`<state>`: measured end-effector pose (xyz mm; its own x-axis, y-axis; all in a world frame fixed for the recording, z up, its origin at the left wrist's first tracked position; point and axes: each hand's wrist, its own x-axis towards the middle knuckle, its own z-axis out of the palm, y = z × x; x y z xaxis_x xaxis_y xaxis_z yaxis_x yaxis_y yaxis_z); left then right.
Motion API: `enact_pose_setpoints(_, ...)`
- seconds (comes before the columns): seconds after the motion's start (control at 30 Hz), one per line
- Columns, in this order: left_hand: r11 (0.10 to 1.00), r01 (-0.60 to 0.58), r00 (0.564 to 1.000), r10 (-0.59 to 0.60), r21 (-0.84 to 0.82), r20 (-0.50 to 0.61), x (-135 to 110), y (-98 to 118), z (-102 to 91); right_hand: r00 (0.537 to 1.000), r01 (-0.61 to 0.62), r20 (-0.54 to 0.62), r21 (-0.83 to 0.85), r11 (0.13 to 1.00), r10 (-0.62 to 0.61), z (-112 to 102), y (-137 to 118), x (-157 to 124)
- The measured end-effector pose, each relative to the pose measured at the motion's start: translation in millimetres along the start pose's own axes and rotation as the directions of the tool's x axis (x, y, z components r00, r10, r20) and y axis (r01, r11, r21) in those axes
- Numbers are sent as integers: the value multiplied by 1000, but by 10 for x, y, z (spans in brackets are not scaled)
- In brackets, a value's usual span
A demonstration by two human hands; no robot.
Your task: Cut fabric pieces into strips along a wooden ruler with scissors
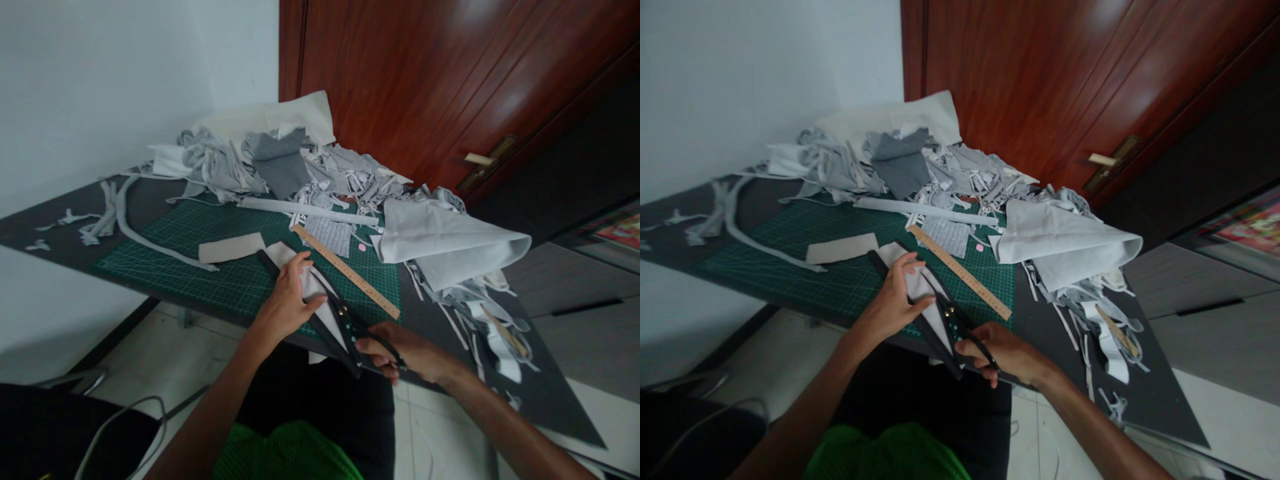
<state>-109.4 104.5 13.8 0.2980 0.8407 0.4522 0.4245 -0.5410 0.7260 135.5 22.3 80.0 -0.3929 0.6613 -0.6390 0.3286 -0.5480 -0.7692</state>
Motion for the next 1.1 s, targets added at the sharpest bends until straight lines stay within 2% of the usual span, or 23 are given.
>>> enact_pose_setpoints(0.47, 1000, 30, 999, -30, 9, 23, -2, 6, 7, 998, -38, 50, 2, 999, 38, -52, -96, 7)
enact_pose_setpoints(1.1, 999, 40, 999, -40, 17, 25, 0, 64, -7, 1000, -24, 3, 27, 999, 24, -27, -38, 45)
